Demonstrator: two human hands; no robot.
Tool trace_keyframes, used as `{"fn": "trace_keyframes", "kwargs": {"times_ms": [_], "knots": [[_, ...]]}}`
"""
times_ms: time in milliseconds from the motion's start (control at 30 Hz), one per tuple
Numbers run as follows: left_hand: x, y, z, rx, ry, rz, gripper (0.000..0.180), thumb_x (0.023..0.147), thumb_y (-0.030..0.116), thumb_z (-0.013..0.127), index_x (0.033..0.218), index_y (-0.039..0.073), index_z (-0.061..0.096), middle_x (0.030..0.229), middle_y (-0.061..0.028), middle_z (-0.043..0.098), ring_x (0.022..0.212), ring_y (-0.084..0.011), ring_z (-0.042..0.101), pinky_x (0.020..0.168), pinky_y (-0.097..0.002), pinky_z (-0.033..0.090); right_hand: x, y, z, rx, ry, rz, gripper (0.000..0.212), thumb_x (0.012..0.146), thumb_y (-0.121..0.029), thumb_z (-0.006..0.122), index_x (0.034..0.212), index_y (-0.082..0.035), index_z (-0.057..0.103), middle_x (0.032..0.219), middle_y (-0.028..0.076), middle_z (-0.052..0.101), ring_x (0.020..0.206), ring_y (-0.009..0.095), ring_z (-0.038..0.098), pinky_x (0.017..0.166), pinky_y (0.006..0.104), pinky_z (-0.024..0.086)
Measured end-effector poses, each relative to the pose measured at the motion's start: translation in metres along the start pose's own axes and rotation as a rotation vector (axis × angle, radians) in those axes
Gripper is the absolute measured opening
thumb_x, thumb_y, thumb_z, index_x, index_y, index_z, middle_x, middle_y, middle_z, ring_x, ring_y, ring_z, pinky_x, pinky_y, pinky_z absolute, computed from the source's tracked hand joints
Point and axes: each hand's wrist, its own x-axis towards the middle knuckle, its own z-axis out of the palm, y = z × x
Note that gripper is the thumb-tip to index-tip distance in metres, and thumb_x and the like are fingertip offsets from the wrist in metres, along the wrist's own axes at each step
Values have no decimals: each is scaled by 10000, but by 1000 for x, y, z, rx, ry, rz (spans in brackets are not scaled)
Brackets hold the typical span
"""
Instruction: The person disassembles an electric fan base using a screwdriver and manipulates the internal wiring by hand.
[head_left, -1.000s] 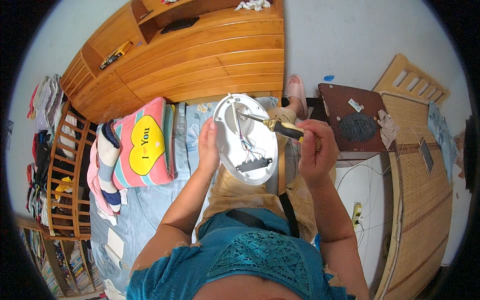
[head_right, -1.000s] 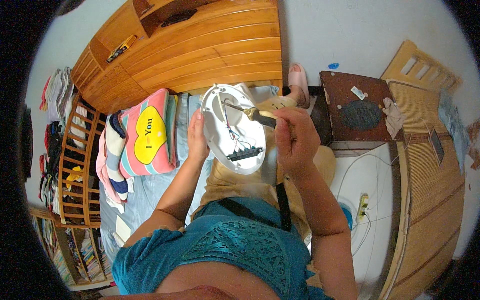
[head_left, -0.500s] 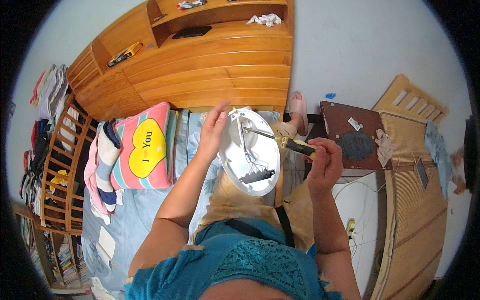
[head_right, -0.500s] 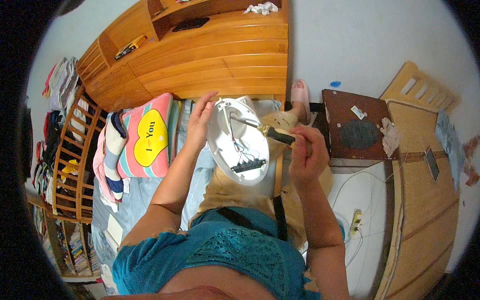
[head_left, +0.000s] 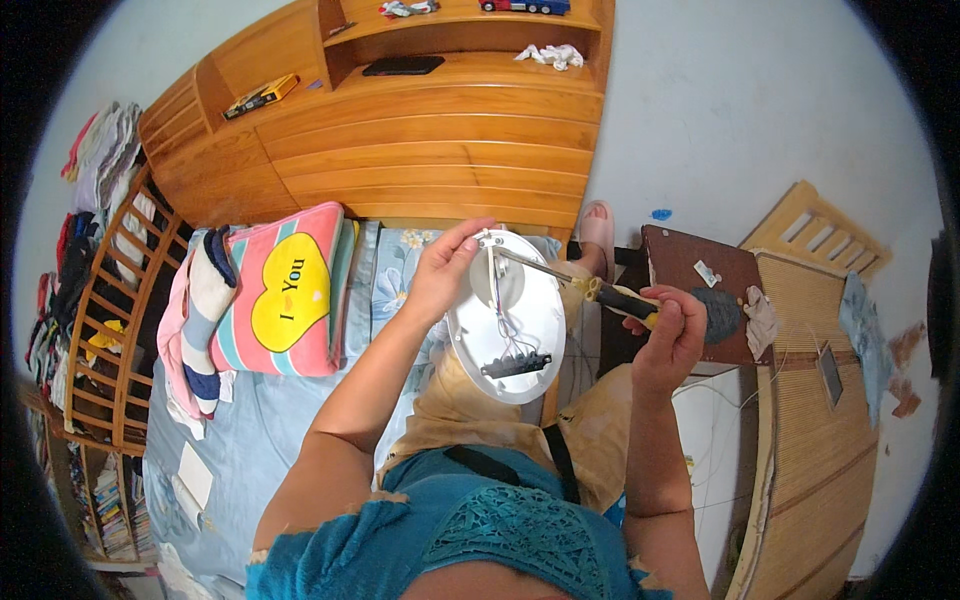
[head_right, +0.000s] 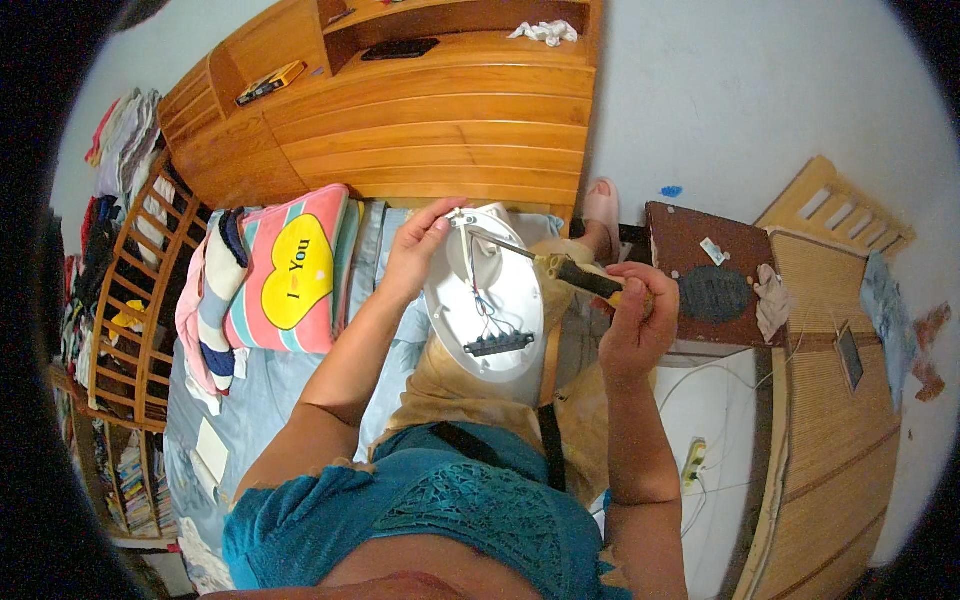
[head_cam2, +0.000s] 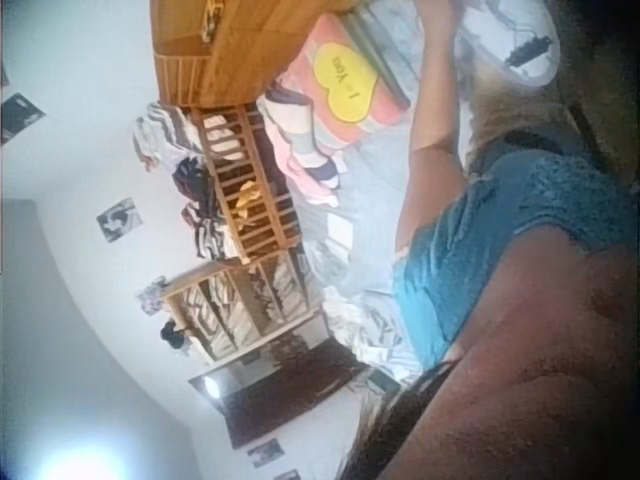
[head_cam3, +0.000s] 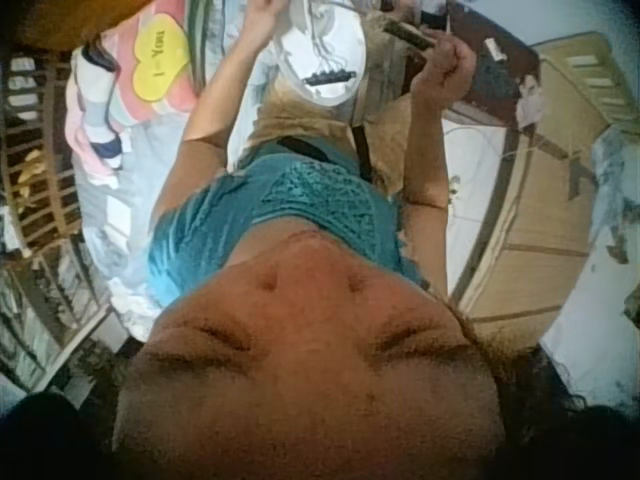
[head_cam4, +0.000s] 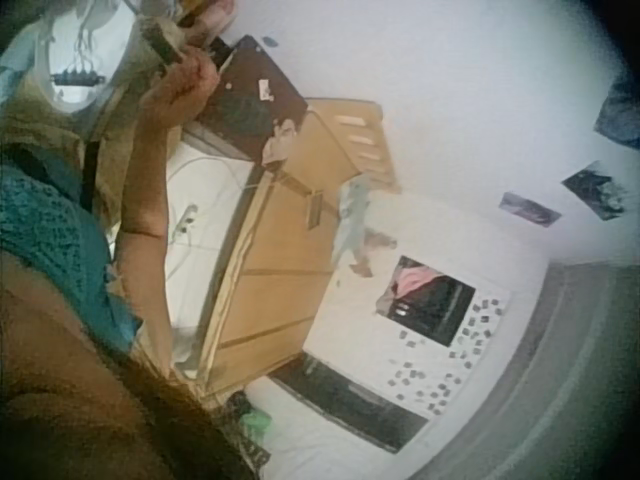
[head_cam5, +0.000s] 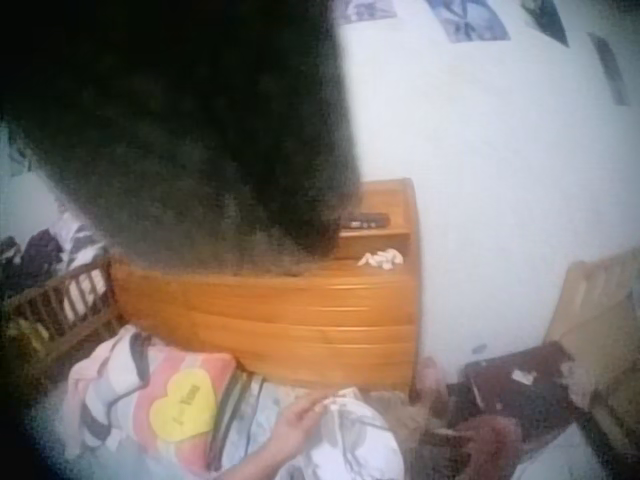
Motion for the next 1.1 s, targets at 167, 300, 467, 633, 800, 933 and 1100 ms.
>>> {"fn": "trace_keyframes", "kwargs": {"times_ms": [167, 300, 467, 633, 800, 933, 1100], "knots": [[-1, -10, -2, -35, 10, 40, 296, 937, 114, 436, 1205, 14, 511, 1193, -83, 565, 1066, -155, 531, 929, -276, 403, 4, -4, 7, 11, -15, -15, 179, 952, -156, 406, 978, 5, 482, 924, 111, 582, 685, 92, 580, 540, 204, 531], [-2, -10, -3, -21, -2, 65, 293, 940, 108, 426, 1207, 15, 502, 1201, -93, 560, 1072, -160, 530, 927, -278, 408, 6, -7, 13, -3, -12, -16, 184, 945, -153, 413, 960, 11, 496, 913, 109, 587, 670, 93, 579, 544, 200, 526], [0, -10, -2, -133, -19, 56, 292, 942, 101, 420, 1225, 29, 434, 1228, -119, 544, 1083, -168, 528, 931, -291, 413, 8, 2, 18, -60, -3, -74, 197, 939, -146, 416, 941, 20, 520, 904, 110, 580, 664, 99, 579, 543, 206, 527], [-3, -17, -5, -259, -4, 49, 301, 936, 103, 442, 1226, 48, 379, 1197, -116, 560, 1054, -154, 533, 893, -285, 428, 11, -6, 26, -59, -13, -1, 197, 937, -149, 425, 936, 21, 525, 913, 108, 575, 667, 104, 584, 528, 215, 528], [-7, -14, -11, -71, 81, -91, 256, 927, 148, 489, 1146, 14, 487, 1104, -77, 599, 985, -114, 541, 861, -257, 424, 13, -3, 27, -6, 14, 40, 188, 941, -161, 414, 933, 4, 504, 889, 101, 580, 640, 108, 584, 519, 214, 523], [-9, -15, -11, -143, 90, -175, 277, 916, 178, 521, 1109, -18, 559, 1067, -51, 601, 969, -105, 533, 859, -250, 416, 19, 1, 22, 61, 86, 124, 191, 946, -177, 402, 929, -8, 487, 859, 98, 585, 603, 107, 572, 512, 215, 500], [-11, -8, -6, -197, 68, -143, 306, 924, 137, 494, 1172, -35, 541, 1128, -76, 594, 1022, -135, 532, 913, -257, 395, 21, 6, 19, 97, 185, 178, 169, 943, -160, 404, 928, -11, 483, 857, 100, 585, 587, 109, 555, 506, 215, 452]]}}
